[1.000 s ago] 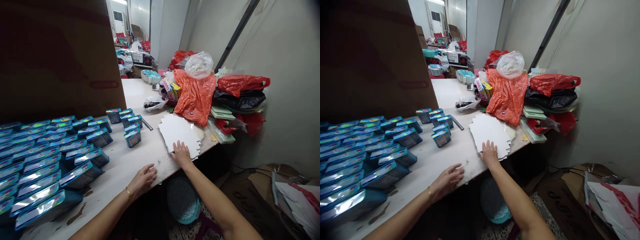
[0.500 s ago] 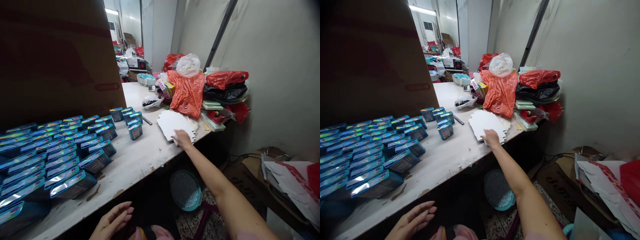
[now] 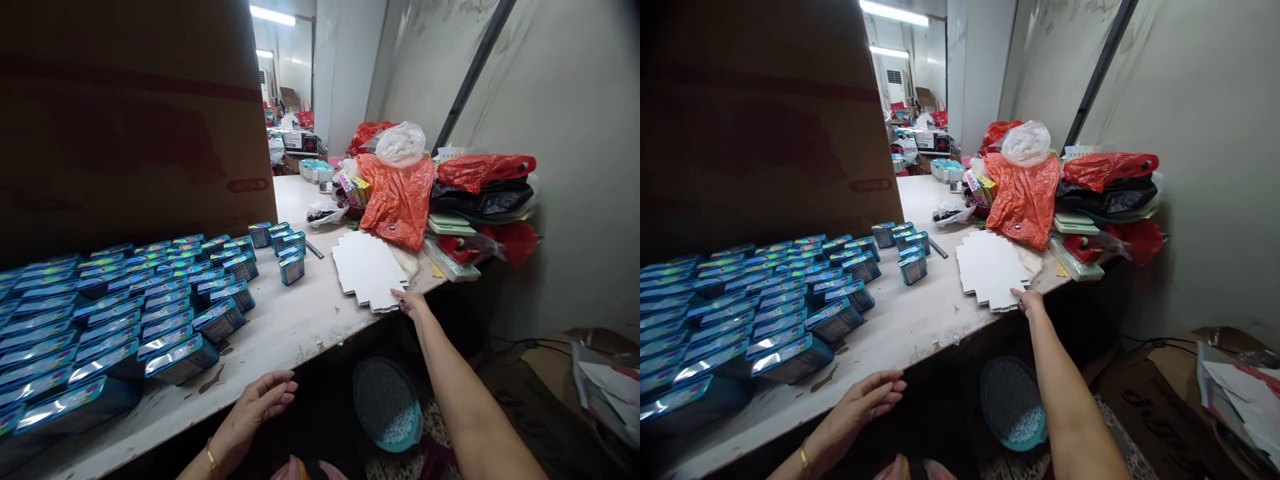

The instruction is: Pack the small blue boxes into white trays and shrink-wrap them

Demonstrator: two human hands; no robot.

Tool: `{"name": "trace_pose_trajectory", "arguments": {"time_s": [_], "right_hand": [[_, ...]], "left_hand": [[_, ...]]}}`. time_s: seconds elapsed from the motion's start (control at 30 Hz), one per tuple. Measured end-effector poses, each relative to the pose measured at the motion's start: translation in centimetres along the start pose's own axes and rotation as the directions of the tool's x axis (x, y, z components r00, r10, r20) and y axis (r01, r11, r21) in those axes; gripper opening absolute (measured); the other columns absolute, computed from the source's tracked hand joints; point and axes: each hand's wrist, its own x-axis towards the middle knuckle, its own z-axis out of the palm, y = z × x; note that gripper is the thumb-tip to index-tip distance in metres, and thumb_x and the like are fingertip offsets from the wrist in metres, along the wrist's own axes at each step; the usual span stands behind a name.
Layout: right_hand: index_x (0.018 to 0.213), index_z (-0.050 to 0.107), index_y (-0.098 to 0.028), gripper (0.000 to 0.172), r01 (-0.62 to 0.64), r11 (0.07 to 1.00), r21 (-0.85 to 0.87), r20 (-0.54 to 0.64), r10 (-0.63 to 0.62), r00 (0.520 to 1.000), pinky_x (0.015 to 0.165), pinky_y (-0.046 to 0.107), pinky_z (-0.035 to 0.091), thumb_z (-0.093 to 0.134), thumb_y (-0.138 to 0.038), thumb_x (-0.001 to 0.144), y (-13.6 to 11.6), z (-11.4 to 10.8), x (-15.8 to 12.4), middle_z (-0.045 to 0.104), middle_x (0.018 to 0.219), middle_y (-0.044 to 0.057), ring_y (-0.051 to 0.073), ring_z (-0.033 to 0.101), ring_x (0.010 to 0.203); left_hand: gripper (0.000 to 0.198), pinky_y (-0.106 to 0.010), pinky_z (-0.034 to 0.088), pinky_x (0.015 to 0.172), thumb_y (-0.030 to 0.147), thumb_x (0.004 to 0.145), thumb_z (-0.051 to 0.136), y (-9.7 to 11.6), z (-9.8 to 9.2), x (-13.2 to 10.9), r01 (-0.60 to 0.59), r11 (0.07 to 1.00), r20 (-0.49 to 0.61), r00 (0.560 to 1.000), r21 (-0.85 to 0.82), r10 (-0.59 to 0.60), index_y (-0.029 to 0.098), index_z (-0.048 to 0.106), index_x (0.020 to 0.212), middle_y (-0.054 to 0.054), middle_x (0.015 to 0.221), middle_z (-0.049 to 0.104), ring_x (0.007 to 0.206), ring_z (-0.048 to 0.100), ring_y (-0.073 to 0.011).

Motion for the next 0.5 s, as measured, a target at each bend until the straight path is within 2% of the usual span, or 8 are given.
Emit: {"name": "trace_pose_trajectory", "arguments": {"time_s": [0.07,0.17,0.2,0.27,0.33,0.37,0.43,0.5], "right_hand": [[0.070,0.058,-0.010,0.029,0.011,1.000,0.011,0.018,-0.011,1.000,0.036,0.021,0.038,0.074,-0.024,0.049,-0.2,0.6,-0.7,0.056,0.048,0.000,0.012,0.051,0.041],[0.094,0.056,-0.011,0.040,0.070,0.998,0.010,0.004,-0.070,0.998,0.045,0.022,0.044,0.068,-0.028,0.061,-0.5,1.0,-2.1,0.063,0.064,0.001,0.014,0.058,0.053],[0.099,0.054,-0.011,0.042,0.095,0.994,-0.055,0.004,-0.095,0.995,0.049,0.023,0.045,0.065,-0.030,0.064,-0.6,1.0,-2.7,0.064,0.068,0.002,0.015,0.060,0.057],[0.098,0.056,-0.013,0.038,0.171,0.929,-0.329,0.034,-0.169,0.985,0.058,0.027,0.047,0.062,-0.034,0.068,-0.7,0.8,-4.0,0.065,0.073,0.006,0.019,0.062,0.067],[0.094,0.060,-0.014,0.033,0.306,0.719,-0.624,0.102,-0.313,0.944,0.071,0.034,0.046,0.057,-0.040,0.072,-0.7,0.5,-5.2,0.065,0.085,0.011,0.024,0.061,0.083],[0.096,0.060,-0.016,0.035,0.402,0.580,-0.709,0.183,-0.400,0.898,0.079,0.036,0.044,0.056,-0.042,0.074,-0.7,0.5,-5.7,0.063,0.096,0.013,0.025,0.058,0.092],[0.111,0.054,-0.019,0.047,0.611,0.309,-0.728,0.407,-0.522,0.749,0.091,0.039,0.037,0.058,-0.045,0.073,-0.7,0.7,-6.4,0.052,0.120,0.013,0.027,0.046,0.112],[0.124,0.043,-0.021,0.063,0.770,0.111,-0.628,0.644,-0.481,0.595,0.098,0.038,0.031,0.065,-0.041,0.068,-0.7,1.2,-6.6,0.039,0.134,0.011,0.025,0.035,0.123]], "left_hand": [[0.041,-0.031,0.044,0.085,0.042,0.073,0.059,1.2,0.3,1.0,-0.036,0.999,0.004,0.999,0.015,0.036,0.018,0.057,0.107,-0.009,0.105,0.062,0.090,0.059,-0.0173],[0.041,-0.030,0.043,0.085,0.042,0.073,0.059,2.7,0.8,2.4,-0.084,0.996,0.016,0.996,0.029,0.084,0.018,0.057,0.107,-0.009,0.106,0.062,0.091,0.058,-0.0169],[0.041,-0.030,0.043,0.084,0.042,0.073,0.059,3.0,1.0,2.7,-0.092,0.995,0.020,0.996,0.034,0.091,0.018,0.057,0.107,-0.009,0.106,0.062,0.091,0.058,-0.0169],[0.042,-0.030,0.043,0.084,0.042,0.073,0.059,3.2,1.3,3.0,-0.091,0.995,0.024,0.996,0.052,0.090,0.017,0.057,0.107,-0.009,0.105,0.062,0.091,0.058,-0.0170],[0.043,-0.030,0.043,0.084,0.042,0.073,0.059,2.9,1.4,3.1,-0.081,0.994,0.028,0.996,0.076,0.079,0.017,0.056,0.107,-0.009,0.105,0.062,0.090,0.058,-0.0174],[0.043,-0.030,0.043,0.084,0.042,0.073,0.059,2.7,1.4,3.0,-0.075,0.993,0.033,0.997,0.086,0.072,0.017,0.056,0.108,-0.009,0.105,0.062,0.090,0.058,-0.0176],[0.044,-0.030,0.044,0.083,0.043,0.072,0.059,2.1,1.3,2.8,-0.053,0.993,0.036,0.998,0.104,0.050,0.017,0.057,0.107,-0.009,0.104,0.063,0.090,0.059,-0.0181],[0.044,-0.030,0.044,0.082,0.044,0.071,0.060,1.7,1.1,2.6,-0.032,0.992,0.028,0.999,0.123,0.028,0.018,0.058,0.105,-0.009,0.102,0.064,0.090,0.059,-0.0185]]}}
